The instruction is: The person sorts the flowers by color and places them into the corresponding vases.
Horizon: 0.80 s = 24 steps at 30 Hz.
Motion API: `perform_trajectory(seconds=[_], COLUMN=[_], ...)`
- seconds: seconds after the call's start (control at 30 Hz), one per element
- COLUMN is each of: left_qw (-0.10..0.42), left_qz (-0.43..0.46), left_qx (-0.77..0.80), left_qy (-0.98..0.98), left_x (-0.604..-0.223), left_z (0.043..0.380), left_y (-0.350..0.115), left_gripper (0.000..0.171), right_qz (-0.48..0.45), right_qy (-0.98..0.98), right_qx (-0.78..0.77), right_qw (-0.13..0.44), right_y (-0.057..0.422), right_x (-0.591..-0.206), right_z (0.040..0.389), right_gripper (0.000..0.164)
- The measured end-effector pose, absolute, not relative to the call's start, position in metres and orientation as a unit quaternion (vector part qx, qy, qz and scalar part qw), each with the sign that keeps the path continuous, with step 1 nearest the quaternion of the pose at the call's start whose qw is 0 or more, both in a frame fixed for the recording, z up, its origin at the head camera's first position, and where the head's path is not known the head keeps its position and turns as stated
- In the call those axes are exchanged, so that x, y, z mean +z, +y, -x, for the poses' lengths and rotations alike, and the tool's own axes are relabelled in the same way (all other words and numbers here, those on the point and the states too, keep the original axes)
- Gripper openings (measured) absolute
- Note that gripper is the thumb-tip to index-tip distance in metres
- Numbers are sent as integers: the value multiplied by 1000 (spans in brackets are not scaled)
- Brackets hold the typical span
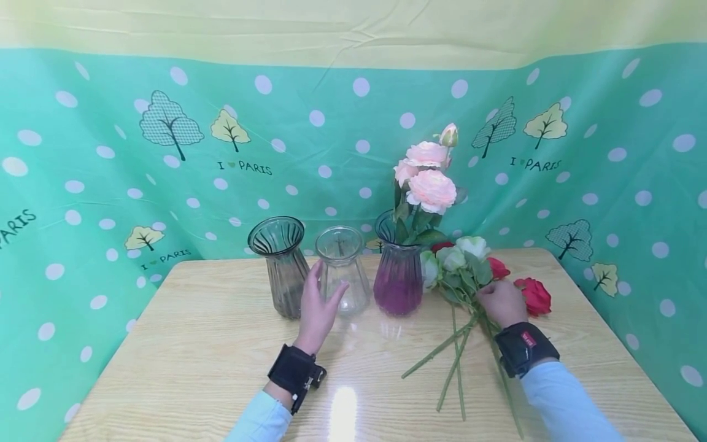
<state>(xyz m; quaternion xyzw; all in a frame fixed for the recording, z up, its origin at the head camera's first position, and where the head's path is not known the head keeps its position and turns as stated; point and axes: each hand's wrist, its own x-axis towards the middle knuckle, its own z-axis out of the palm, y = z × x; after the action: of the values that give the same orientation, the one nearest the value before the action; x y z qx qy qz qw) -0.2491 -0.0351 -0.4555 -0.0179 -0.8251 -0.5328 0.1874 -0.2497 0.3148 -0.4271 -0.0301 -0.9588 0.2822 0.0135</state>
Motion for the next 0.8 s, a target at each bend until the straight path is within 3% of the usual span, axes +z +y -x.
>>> perform_trajectory(seconds=[0.57,0.8], left_qw=[190,192], left_qz=[19,19], left_qx=[-532,-533], left_qy=[-825,-824], left_x=[-454,-455], left_z=[248,249], left_y=[-35,-36], left_gripper=[77,77], right_qz=[61,70], right_qy=[-943,-929], right_qx=[322,348], right_qw=[61,105], right_y=[311,306], right_x=[-402,-386], right_z=[255,257], right_gripper=[43,45])
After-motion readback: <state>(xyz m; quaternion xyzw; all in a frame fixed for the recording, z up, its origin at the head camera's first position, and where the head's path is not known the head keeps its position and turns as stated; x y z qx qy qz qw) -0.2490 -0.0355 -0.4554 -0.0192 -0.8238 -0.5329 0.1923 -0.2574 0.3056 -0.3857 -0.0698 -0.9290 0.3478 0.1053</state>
